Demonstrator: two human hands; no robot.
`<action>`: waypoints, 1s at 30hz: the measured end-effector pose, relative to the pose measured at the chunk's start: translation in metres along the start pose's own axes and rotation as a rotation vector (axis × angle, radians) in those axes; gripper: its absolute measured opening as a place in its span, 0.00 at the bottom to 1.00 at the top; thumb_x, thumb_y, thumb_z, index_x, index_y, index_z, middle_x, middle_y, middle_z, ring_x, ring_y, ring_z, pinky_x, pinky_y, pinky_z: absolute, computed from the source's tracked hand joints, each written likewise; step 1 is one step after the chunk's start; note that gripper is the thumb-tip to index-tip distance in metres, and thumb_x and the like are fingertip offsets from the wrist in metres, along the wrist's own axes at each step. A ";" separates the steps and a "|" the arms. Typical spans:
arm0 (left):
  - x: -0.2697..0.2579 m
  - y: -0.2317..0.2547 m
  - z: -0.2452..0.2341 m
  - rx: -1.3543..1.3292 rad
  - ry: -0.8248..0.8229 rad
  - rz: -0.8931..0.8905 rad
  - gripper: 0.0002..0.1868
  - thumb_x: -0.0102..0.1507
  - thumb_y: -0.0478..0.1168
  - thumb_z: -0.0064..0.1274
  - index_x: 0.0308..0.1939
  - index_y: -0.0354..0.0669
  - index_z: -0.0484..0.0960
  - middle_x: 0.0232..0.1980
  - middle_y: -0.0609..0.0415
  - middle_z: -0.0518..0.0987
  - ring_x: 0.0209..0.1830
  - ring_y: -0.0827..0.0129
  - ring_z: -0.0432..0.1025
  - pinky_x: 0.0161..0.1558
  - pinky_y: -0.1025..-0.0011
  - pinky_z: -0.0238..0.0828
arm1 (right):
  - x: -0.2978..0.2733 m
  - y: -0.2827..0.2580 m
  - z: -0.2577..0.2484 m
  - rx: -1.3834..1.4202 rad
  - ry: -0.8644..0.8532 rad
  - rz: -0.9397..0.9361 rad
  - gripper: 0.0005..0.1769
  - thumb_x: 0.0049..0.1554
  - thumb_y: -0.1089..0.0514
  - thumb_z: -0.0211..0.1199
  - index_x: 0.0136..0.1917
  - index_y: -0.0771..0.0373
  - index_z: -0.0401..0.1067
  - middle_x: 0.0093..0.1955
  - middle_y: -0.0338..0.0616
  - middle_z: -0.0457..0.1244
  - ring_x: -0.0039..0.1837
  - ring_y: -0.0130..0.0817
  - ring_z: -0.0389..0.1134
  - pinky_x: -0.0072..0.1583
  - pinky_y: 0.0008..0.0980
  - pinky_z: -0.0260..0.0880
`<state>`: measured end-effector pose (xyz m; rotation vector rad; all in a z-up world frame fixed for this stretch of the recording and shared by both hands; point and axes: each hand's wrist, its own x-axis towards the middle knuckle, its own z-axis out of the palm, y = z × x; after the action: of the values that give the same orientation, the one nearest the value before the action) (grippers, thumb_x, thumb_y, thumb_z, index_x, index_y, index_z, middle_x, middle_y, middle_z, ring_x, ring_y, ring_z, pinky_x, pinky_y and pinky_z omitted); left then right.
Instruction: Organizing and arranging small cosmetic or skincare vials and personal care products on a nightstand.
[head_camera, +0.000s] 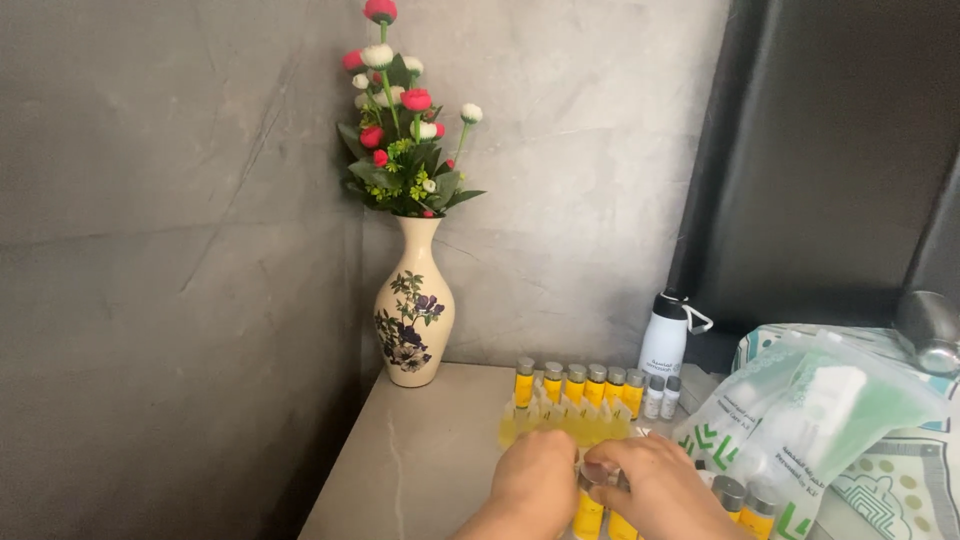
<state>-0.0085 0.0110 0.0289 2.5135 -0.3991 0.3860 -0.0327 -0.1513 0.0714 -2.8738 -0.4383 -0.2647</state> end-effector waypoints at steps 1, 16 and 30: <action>-0.001 -0.001 0.001 0.000 0.000 -0.001 0.08 0.58 0.32 0.54 0.38 0.40 0.87 0.44 0.38 0.83 0.49 0.46 0.78 0.51 0.55 0.77 | -0.001 -0.001 0.000 0.000 0.000 0.000 0.22 0.49 0.49 0.72 0.58 0.48 0.79 0.53 0.32 0.71 0.65 0.31 0.67 0.73 0.36 0.56; 0.010 0.020 -0.041 -0.064 0.166 0.010 0.15 0.55 0.32 0.58 0.47 0.42 0.84 0.55 0.45 0.78 0.59 0.51 0.72 0.57 0.56 0.72 | 0.013 0.018 -0.052 0.007 0.190 0.090 0.33 0.50 0.54 0.70 0.69 0.41 0.73 0.67 0.38 0.66 0.70 0.39 0.65 0.72 0.38 0.62; 0.044 0.035 -0.082 -0.105 0.337 0.100 0.16 0.56 0.30 0.55 0.47 0.46 0.85 0.53 0.52 0.81 0.59 0.55 0.72 0.58 0.59 0.70 | 0.034 0.032 -0.105 -0.010 0.307 0.155 0.25 0.53 0.53 0.72 0.64 0.39 0.77 0.64 0.36 0.68 0.68 0.36 0.67 0.69 0.35 0.66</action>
<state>0.0036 0.0210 0.1268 2.2767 -0.3989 0.7928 -0.0062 -0.1974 0.1733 -2.7892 -0.1565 -0.6684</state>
